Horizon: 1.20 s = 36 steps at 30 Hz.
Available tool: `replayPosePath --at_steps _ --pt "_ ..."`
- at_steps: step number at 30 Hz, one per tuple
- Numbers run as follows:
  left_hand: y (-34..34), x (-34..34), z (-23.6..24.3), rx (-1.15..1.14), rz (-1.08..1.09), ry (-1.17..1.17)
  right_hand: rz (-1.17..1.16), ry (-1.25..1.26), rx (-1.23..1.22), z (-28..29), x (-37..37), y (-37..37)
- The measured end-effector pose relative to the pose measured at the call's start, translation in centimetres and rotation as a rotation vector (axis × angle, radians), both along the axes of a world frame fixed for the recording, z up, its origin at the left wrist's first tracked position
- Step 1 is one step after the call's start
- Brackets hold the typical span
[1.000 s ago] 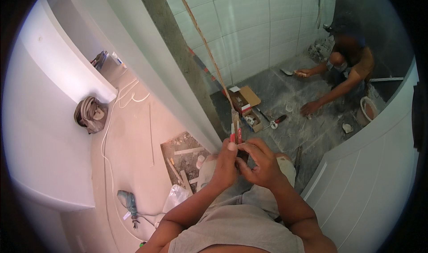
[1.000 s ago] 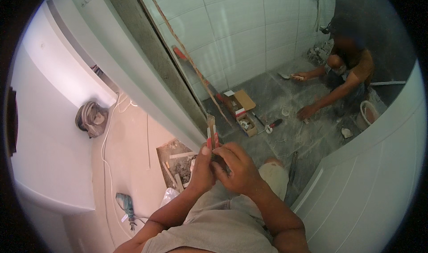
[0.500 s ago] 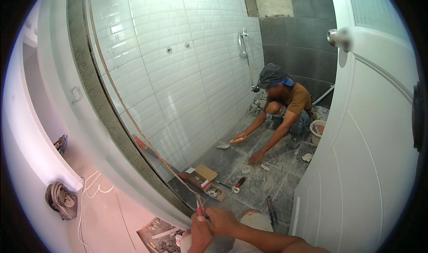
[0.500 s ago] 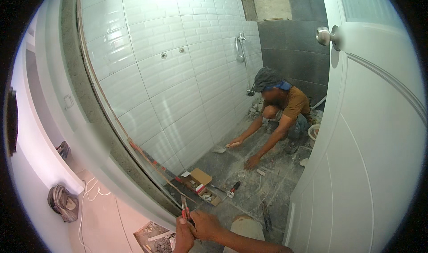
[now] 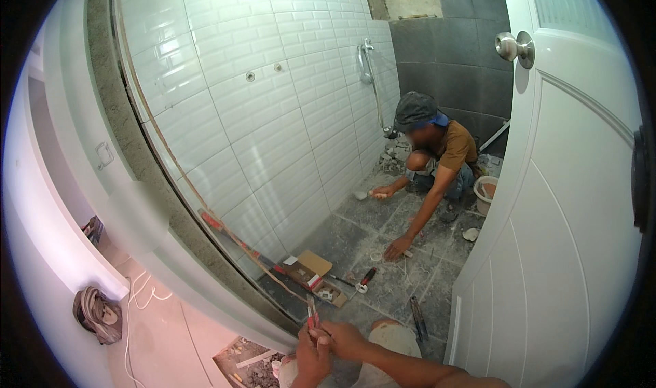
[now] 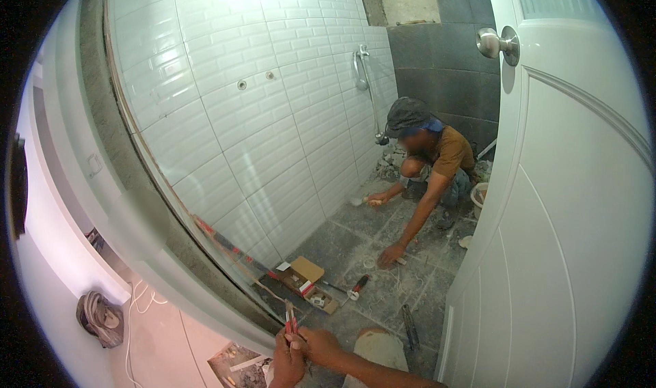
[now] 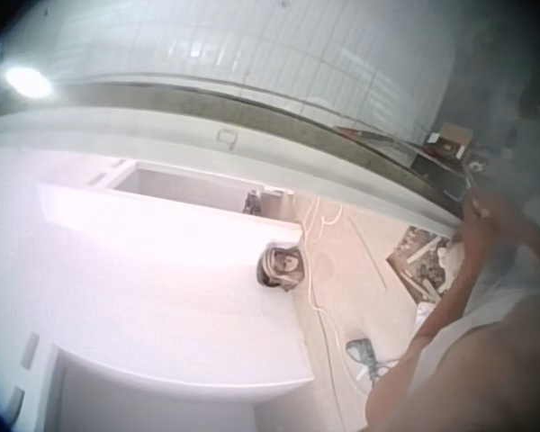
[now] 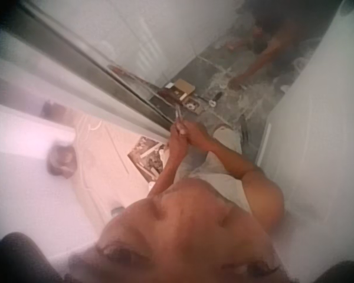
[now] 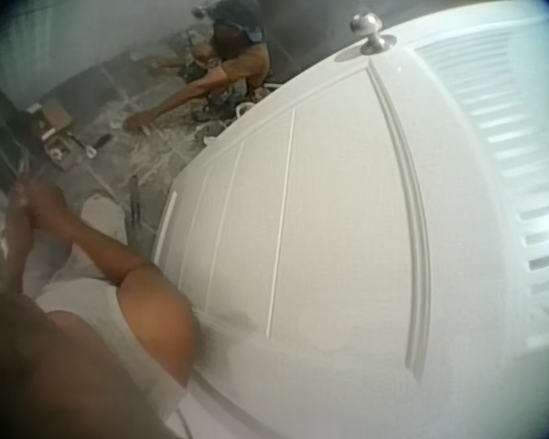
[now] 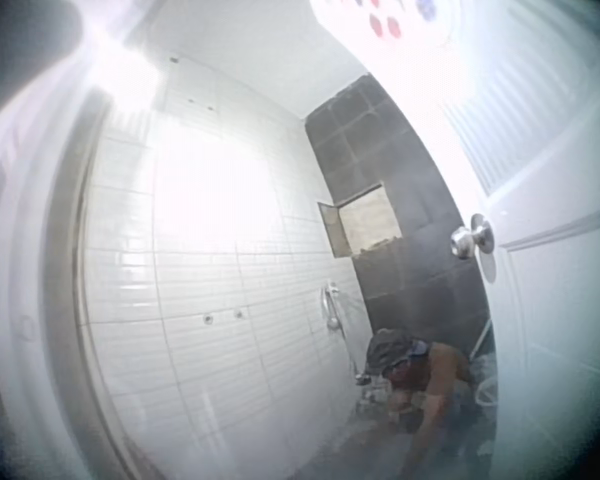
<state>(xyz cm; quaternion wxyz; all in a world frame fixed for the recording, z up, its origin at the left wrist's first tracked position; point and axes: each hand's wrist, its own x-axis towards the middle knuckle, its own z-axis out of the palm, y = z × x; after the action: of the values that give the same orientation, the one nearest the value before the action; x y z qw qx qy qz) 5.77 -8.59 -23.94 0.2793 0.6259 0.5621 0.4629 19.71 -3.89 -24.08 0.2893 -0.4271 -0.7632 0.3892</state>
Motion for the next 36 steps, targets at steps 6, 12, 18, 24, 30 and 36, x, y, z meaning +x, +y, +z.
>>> replayPosePath --at_steps 6,12,18,24,30,36 --pt "-1.3 -2.3 3.4 -0.133 -0.168 0.008 -0.494 0.425 -0.560 -9.2 10.6 6.0" --pt "-3.7 -6.9 11.4 0.072 -0.079 0.320 -0.889 -0.363 -0.099 -26.3 20.5 4.7" --pt "-6.9 -11.4 23.1 0.219 0.217 0.666 -0.889 -0.122 -0.482 -30.0 19.3 2.2" --pt "-7.0 -13.5 35.1 0.617 0.519 0.961 -0.831 -0.069 -0.542 -27.1 17.3 2.2" --pt "-5.0 -13.4 41.1 0.768 0.570 1.223 -0.808 -0.021 -0.569 -26.4 17.4 1.6" --pt "-3.8 -12.7 44.9 0.745 0.592 1.395 -0.832 0.029 -0.599 -26.0 17.7 0.7"
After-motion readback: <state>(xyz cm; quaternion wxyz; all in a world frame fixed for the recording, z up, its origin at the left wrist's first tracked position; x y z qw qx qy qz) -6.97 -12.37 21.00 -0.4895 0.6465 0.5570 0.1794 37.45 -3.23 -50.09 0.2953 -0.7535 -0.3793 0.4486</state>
